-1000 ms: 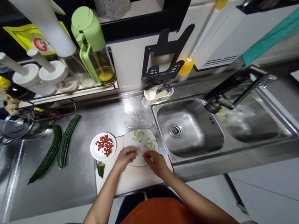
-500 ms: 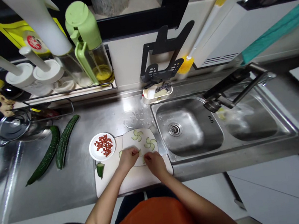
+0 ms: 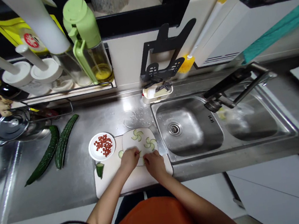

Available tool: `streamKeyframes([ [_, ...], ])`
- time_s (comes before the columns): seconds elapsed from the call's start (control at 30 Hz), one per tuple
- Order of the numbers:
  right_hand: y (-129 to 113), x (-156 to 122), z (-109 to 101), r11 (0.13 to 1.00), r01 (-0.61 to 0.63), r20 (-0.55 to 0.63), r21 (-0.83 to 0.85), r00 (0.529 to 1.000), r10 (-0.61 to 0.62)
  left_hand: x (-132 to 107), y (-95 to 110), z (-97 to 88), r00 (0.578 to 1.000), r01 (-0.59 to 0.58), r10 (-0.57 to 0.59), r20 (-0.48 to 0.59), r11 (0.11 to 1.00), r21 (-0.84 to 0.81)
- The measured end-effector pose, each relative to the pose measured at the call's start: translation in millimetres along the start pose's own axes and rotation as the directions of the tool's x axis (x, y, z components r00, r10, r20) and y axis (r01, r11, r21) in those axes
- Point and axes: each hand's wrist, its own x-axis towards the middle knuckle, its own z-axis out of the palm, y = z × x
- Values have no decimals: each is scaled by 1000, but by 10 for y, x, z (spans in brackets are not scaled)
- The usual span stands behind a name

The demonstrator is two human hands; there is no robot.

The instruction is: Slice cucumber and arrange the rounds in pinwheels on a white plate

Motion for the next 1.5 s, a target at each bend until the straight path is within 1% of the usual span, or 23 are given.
streamKeyframes([
  [0.1, -4, -3, 7, 1000, 11, 7, -25, 1000, -10, -2, 5, 3, 1000, -8, 8, 3, 1000, 21],
  [0.2, 18, -2, 41, 999, 29, -11, -42, 1000, -30, -3, 8, 2, 1000, -15, 15, 0, 999, 28],
  [0.33, 59, 1, 89, 998, 56, -40, -40, 998, -57, -6, 10, 7, 1000, 16, -16, -15, 1000, 14],
  [0.6, 92, -2, 111, 991, 125, -52, -47, 990, -128, -13, 5, 25, 1000, 4, -3, -20, 996, 93],
  [0.77, 113, 4, 138, 988, 141, -56, -57, 988, -144, -19, 19, 19, 1000, 6, -4, -17, 994, 110],
  [1.03, 137, 9, 170, 984, 160, -65, -81, 984, -165, -31, 33, 3, 1000, -24, 24, 4, 989, 146],
  [1.13, 129, 9, 158, 983, 163, -61, -88, 984, -169, -34, 29, 7, 999, -30, 32, -8, 990, 141],
  [1.23, 120, 7, 125, 983, 158, -44, -90, 986, -163, -84, -14, -13, 994, -72, 80, -68, 991, 111],
  [1.27, 120, 5, 112, 984, 154, -40, -87, 987, -157, -117, -46, -31, 989, -93, 103, -107, 991, 95],
  [1.33, 126, -1, 90, 986, 149, -38, -78, 988, -152, -206, -143, -80, 968, -117, 126, -216, 992, 57],
  [1.37, 133, -5, 82, 986, 148, -40, -70, 988, -151, -257, -208, -109, 955, -107, 113, -273, 994, 34],
  [1.43, 147, -12, 74, 988, 148, -50, -53, 987, -151, -360, -357, -161, 921, -38, 36, -388, 999, 2],
  [1.47, 152, -15, 74, 988, 149, -56, -46, 987, -151, -406, -434, -179, 905, 1, -3, -424, 1000, -5],
  [1.5, 156, -17, 76, 988, 150, -60, -41, 987, -152, -445, -507, -191, 900, 31, -30, -435, 1000, -5],
])
